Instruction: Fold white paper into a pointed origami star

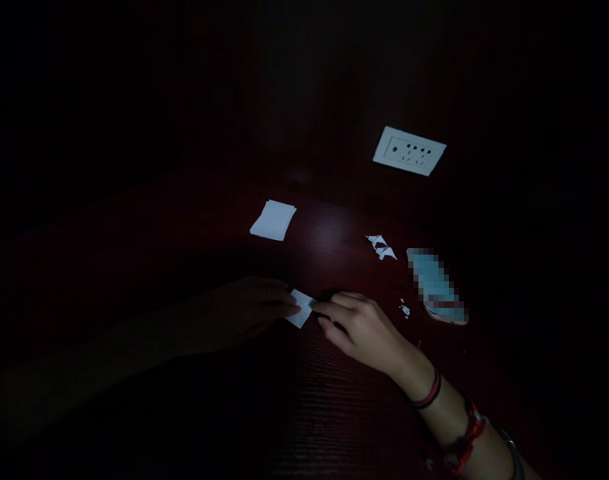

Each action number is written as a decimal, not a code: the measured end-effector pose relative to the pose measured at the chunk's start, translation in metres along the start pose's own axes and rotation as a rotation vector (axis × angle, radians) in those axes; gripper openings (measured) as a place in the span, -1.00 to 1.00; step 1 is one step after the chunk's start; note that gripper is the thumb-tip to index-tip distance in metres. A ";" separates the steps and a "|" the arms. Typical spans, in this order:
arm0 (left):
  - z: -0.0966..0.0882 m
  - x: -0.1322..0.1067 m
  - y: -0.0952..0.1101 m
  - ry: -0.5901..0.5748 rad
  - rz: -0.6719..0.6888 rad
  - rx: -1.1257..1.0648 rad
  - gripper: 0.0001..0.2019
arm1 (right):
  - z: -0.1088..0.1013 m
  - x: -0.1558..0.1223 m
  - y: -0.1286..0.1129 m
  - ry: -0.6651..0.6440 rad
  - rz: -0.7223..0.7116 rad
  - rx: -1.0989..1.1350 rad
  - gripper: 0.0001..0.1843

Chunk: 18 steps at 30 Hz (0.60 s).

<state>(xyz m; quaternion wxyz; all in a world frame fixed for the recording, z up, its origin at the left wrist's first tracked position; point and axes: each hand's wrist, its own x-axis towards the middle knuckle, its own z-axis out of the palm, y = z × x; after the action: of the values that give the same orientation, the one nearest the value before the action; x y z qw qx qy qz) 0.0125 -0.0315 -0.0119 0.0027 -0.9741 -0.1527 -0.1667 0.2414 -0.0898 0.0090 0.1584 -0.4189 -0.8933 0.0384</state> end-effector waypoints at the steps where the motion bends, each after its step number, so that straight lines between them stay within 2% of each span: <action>1: -0.001 0.000 0.000 -0.013 0.007 -0.002 -0.68 | 0.001 0.000 0.001 0.000 0.005 0.010 -0.72; 5: -0.004 0.001 -0.002 -0.067 0.035 -0.015 -0.64 | 0.001 0.000 0.002 -0.040 -0.008 -0.005 -0.74; 9: -0.002 0.000 -0.005 -0.045 0.025 0.019 -0.61 | 0.000 0.001 0.000 -0.025 -0.009 0.017 -0.75; 14: 0.001 0.001 -0.007 0.001 -0.070 0.078 -0.60 | -0.002 0.002 -0.006 0.006 -0.039 -0.001 -0.77; 18: -0.007 0.008 -0.002 0.035 -0.151 0.118 -0.65 | -0.003 0.003 -0.010 0.036 -0.031 -0.061 -0.78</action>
<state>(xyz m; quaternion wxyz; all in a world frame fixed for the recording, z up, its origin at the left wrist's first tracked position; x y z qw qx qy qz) 0.0171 -0.0280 -0.0023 0.0501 -0.9550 -0.2350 -0.1739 0.2335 -0.0940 0.0144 0.1623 -0.4102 -0.8974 0.0009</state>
